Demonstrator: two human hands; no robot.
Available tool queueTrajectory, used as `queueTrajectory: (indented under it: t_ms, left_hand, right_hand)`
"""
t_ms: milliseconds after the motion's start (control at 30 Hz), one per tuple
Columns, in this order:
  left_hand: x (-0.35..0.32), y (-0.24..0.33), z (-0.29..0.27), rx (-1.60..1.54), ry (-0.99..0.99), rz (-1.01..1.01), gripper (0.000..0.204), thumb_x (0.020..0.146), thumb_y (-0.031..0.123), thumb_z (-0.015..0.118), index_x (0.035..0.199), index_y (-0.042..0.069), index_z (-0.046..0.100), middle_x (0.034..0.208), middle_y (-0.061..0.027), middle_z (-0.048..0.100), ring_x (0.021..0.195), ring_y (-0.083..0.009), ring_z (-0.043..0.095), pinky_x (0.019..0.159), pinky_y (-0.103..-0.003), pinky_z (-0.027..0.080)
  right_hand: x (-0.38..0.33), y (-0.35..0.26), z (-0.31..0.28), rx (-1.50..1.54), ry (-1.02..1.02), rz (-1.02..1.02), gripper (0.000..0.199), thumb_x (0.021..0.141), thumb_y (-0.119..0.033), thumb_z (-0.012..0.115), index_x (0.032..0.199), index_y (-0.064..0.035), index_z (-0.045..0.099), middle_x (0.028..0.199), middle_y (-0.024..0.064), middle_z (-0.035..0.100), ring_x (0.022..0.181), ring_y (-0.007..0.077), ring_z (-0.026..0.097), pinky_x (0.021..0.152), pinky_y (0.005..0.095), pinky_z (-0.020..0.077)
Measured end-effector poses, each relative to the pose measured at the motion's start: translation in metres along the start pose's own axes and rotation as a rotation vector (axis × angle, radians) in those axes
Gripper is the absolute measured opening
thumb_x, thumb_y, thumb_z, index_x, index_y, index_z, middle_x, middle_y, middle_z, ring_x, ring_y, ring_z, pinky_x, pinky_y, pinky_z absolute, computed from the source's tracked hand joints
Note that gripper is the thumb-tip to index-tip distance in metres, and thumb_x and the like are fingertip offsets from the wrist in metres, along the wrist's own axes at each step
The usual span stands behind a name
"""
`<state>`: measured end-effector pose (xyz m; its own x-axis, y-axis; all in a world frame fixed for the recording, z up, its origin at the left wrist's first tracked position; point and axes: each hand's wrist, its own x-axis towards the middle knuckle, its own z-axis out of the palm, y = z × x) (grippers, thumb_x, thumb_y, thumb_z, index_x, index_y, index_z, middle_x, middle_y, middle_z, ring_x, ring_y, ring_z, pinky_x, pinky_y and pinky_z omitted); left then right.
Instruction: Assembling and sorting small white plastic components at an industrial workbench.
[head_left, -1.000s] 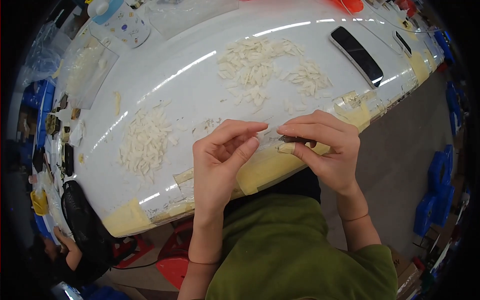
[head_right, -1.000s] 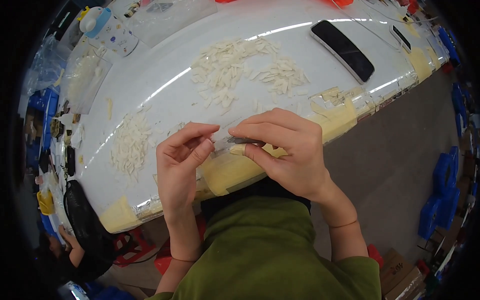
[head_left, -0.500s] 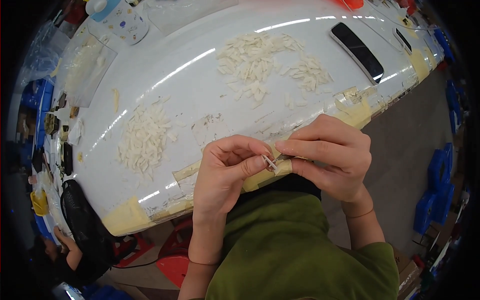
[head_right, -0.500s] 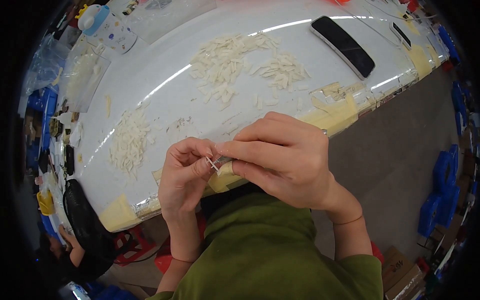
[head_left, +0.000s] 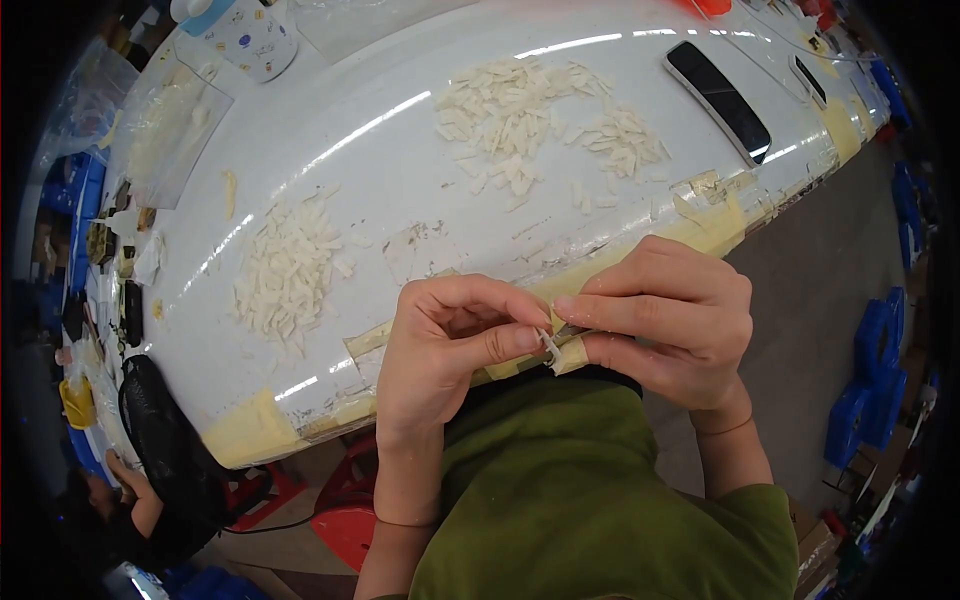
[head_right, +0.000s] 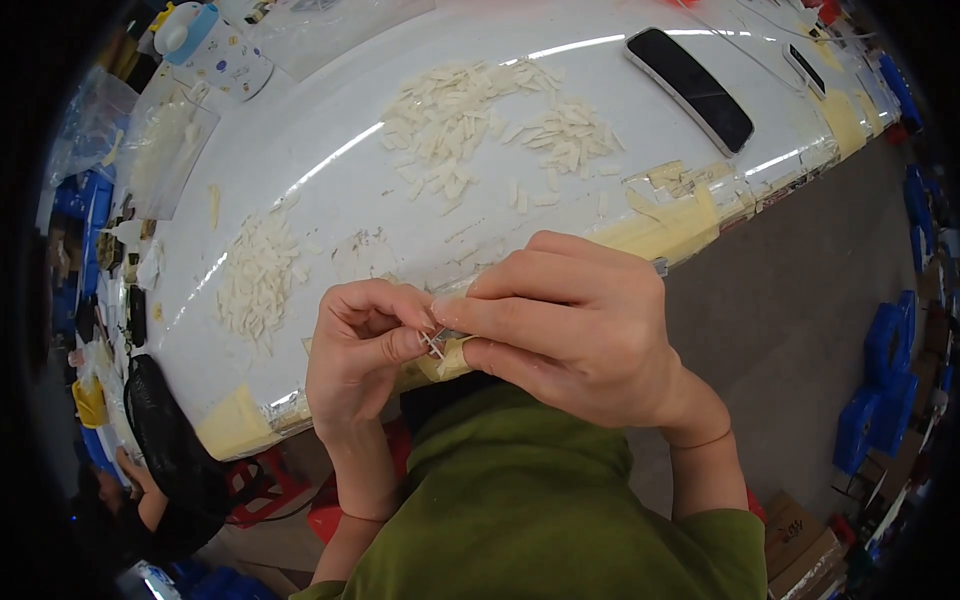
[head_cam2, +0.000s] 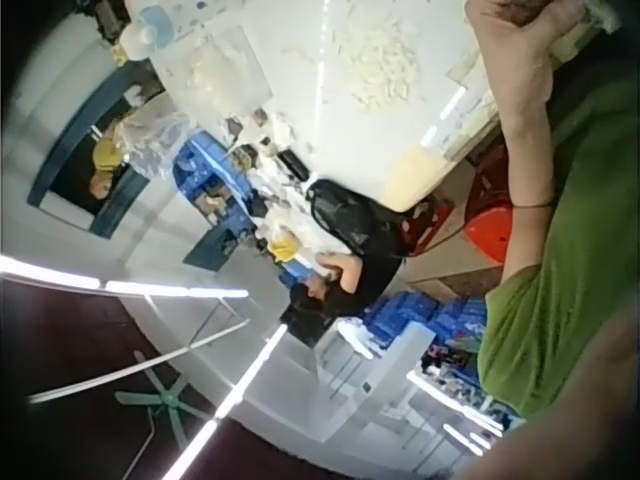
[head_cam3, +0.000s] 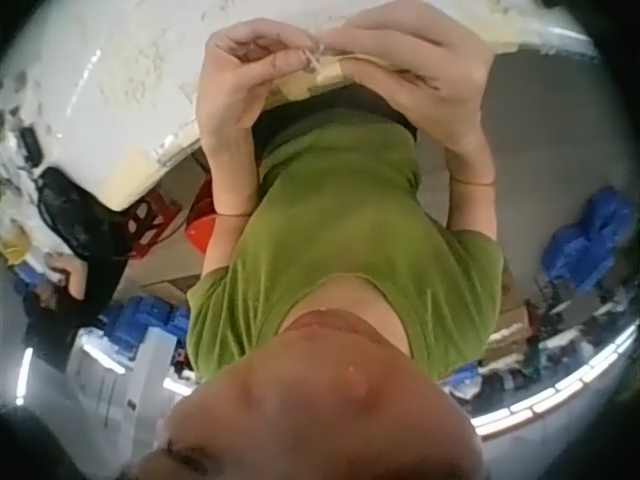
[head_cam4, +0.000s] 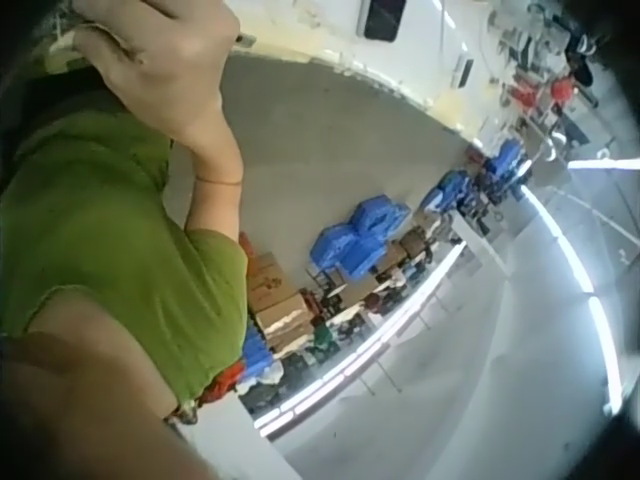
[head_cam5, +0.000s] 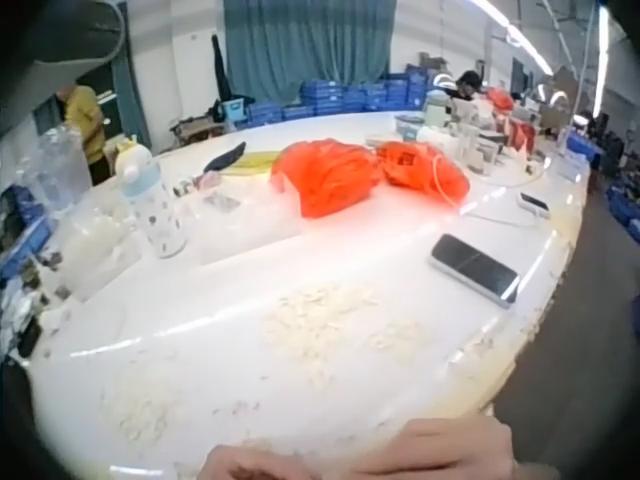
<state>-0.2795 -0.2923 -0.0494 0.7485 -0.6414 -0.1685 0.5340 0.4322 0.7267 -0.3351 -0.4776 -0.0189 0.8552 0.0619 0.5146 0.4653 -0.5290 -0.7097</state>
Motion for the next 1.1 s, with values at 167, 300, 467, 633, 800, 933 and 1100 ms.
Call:
queueTrajectory:
  t_ms: [167, 300, 467, 633, 800, 933, 1100]
  left_hand:
    - [0.0, -0.001, -0.003, 0.016, 0.003, -0.02, 0.017, 0.072, -0.013, 0.07, 0.086, -0.005, 0.07, 0.084, -0.0126, 0.07, 0.07, -0.0142, 0.065, 0.071, -0.021, 0.053]
    - [0.001, 0.0, -0.004, 0.022, -0.014, -0.029, 0.017, 0.072, -0.013, 0.07, 0.086, -0.005, 0.07, 0.083, -0.0124, 0.07, 0.07, -0.0141, 0.065, 0.07, -0.02, 0.053]
    - [-0.002, 0.001, -0.003, 0.066, 0.019, -0.017, 0.017, 0.072, -0.013, 0.07, 0.086, -0.005, 0.07, 0.082, -0.0121, 0.07, 0.07, -0.0139, 0.065, 0.07, -0.02, 0.052]
    - [-0.006, 0.005, -0.008, 0.116, 0.071, 0.002, 0.016, 0.073, -0.012, 0.07, 0.087, -0.004, 0.07, 0.081, -0.0116, 0.07, 0.069, -0.0134, 0.065, 0.068, -0.019, 0.052]
    - [-0.009, 0.014, -0.013, 0.122, 0.118, 0.017, 0.015, 0.074, -0.01, 0.071, 0.087, -0.004, 0.07, 0.079, -0.0108, 0.07, 0.069, -0.013, 0.064, 0.068, -0.019, 0.051]
    - [-0.013, 0.024, -0.014, 0.18, 0.18, 0.038, 0.014, 0.075, -0.009, 0.072, 0.087, -0.004, 0.07, 0.078, -0.0104, 0.069, 0.068, -0.013, 0.064, 0.067, -0.019, 0.051]
    - [-0.016, 0.042, -0.016, 0.359, 0.346, 0.101, 0.015, 0.074, -0.006, 0.072, 0.089, -0.005, 0.07, 0.077, -0.0093, 0.069, 0.069, -0.0131, 0.063, 0.069, -0.019, 0.05]
  right_hand:
    - [-0.001, -0.002, -0.002, -0.009, -0.059, -0.009, 0.024, 0.06, 0.0, 0.077, 0.083, -0.0036, 0.073, 0.08, 0.0023, 0.066, 0.06, 0.0137, 0.05, 0.053, 0.023, 0.0438]
    - [-0.001, -0.003, -0.001, -0.029, -0.045, 0.0, 0.023, 0.06, 0.0, 0.077, 0.083, -0.0034, 0.073, 0.079, 0.0022, 0.066, 0.059, 0.0136, 0.05, 0.053, 0.0229, 0.0436]
    - [-0.001, -0.003, 0.0, -0.021, -0.074, 0.023, 0.025, 0.057, -0.002, 0.078, 0.082, -0.0038, 0.075, 0.076, 0.0035, 0.067, 0.059, 0.0121, 0.05, 0.053, 0.0228, 0.0406]
    - [0.0, 0.004, -0.002, 0.04, -0.061, 0.138, 0.025, 0.061, 0.003, 0.075, 0.085, -0.0037, 0.074, 0.083, 0.0033, 0.068, 0.061, 0.0127, 0.052, 0.055, 0.0231, 0.0431]
    - [0.009, 0.028, 0.003, -0.06, 0.046, 0.337, 0.027, 0.065, 0.007, 0.07, 0.09, -0.0015, 0.072, 0.093, 0.0051, 0.07, 0.064, 0.014, 0.054, 0.056, 0.0231, 0.045]
    - [0.013, 0.03, 0.013, -0.214, -0.013, 0.355, 0.029, 0.066, 0.009, 0.066, 0.092, -0.0009, 0.072, 0.095, 0.005, 0.071, 0.065, 0.0115, 0.053, 0.056, 0.0215, 0.0432]
    - [0.023, 0.023, 0.014, -0.127, -0.024, 0.395, 0.029, 0.067, 0.009, 0.065, 0.093, -0.0016, 0.071, 0.094, 0.0039, 0.071, 0.066, 0.0122, 0.054, 0.058, 0.0226, 0.0439]
